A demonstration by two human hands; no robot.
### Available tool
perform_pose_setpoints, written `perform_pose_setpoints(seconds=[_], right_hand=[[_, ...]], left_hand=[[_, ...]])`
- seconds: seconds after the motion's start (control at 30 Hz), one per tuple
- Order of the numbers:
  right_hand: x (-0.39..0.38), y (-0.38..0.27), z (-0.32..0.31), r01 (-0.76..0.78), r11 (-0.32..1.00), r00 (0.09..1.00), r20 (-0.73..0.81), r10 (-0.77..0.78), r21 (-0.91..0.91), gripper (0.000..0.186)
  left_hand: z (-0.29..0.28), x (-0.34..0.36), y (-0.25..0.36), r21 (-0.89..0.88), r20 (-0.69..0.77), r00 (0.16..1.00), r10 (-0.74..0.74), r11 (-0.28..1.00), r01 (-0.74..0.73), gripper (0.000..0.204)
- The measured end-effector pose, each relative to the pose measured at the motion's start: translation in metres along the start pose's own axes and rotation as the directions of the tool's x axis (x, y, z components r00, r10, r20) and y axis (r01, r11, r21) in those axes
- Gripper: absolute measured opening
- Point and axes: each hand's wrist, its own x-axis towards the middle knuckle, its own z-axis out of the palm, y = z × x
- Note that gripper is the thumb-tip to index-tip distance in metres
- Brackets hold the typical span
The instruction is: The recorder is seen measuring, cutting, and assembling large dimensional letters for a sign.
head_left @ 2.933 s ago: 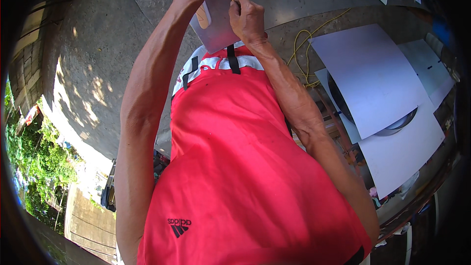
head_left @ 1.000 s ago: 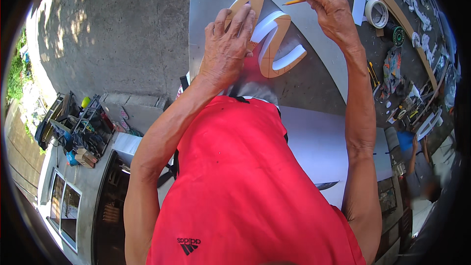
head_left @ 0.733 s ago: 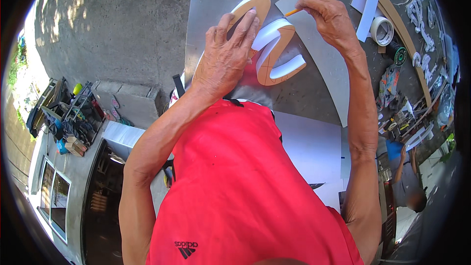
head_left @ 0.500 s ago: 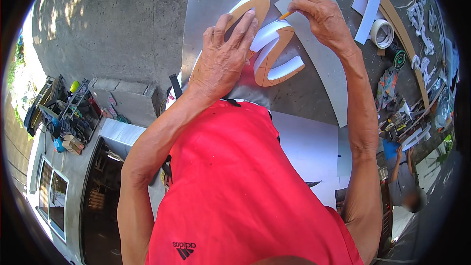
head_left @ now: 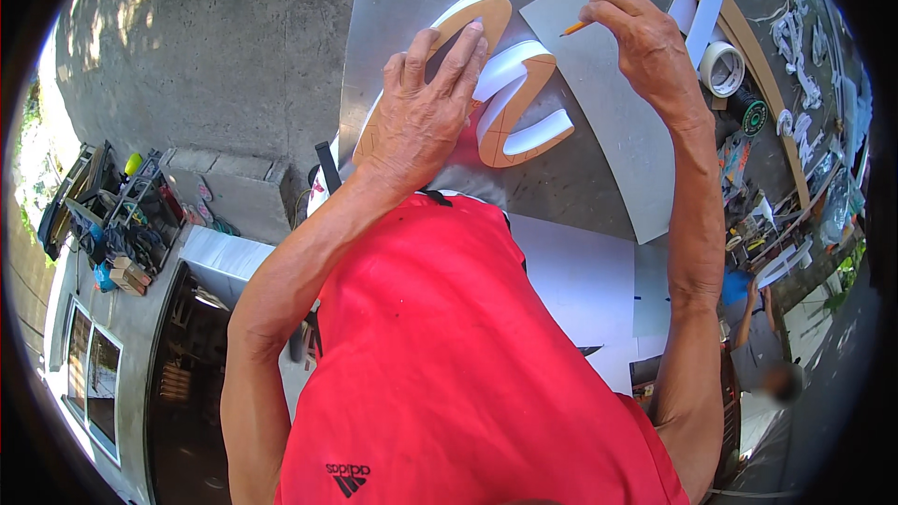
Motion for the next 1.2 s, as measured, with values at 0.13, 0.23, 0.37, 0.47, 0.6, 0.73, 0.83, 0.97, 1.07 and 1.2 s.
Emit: perform_pose_setpoints(seconds=[0.13, 0.23, 0.37, 0.47, 0.6, 0.73, 0.83, 0.97, 1.07, 1.2], right_hand=[[-0.001, -0.008, 0.009, -0.038, 0.985, 0.997, -0.066, 0.05, 0.171, 0.028], [0.004, -0.014, 0.017, -0.036, 0.974, 0.998, -0.043, 0.047, 0.225, 0.026], [0.006, -0.018, 0.027, -0.045, 0.966, 0.999, 0.028, 0.039, 0.253, 0.025], [0.004, -0.01, 0.016, -0.051, 0.988, 0.999, 0.017, 0.049, 0.145, 0.023], [0.001, 0.006, -0.008, -0.148, 0.965, 0.982, -0.082, 0.169, 0.215, 0.017], [0.005, 0.009, -0.012, -0.241, 0.914, 0.952, -0.104, 0.288, 0.327, 0.017], [0.01, 0.009, -0.009, -0.246, 0.894, 0.935, -0.149, 0.32, 0.374, 0.017], [0.025, 0.0, -0.006, -0.253, 0.816, 0.927, -0.113, 0.359, 0.52, 0.017], [0.043, -0.005, -0.002, -0.16, 0.87, 0.962, -0.122, 0.243, 0.466, 0.017], [0.074, -0.017, 0.006, -0.025, 0.917, 0.997, -0.058, 0.052, 0.399, 0.017]], left_hand=[[0.002, 0.0, 0.0, 0.022, -0.009, 1.0, 0.005, 1.0, -0.005, 0.101], [0.0, -0.001, 0.002, 0.038, 0.01, 1.0, 0.004, 0.999, -0.004, 0.097], [0.0, -0.002, 0.005, 0.086, -0.002, 1.0, -0.001, 0.996, 0.001, 0.091], [0.001, -0.002, 0.004, 0.101, -0.001, 1.0, -0.006, 0.995, 0.006, 0.087], [0.002, -0.004, 0.003, 0.066, -0.005, 1.0, 0.003, 0.998, -0.003, 0.082], [0.009, -0.004, 0.001, 0.04, -0.032, 0.999, -0.004, 0.999, 0.006, 0.081], [0.01, -0.004, 0.001, 0.08, -0.032, 0.999, 0.004, 0.997, -0.002, 0.08], [0.016, -0.005, 0.0, 0.124, -0.069, 0.998, 0.012, 0.992, -0.004, 0.076], [0.014, -0.003, 0.0, 0.105, -0.087, 0.996, 0.015, 0.995, -0.006, 0.073], [0.013, -0.003, 0.0, 0.118, -0.1, 0.995, 0.011, 0.993, 0.001, 0.069]])
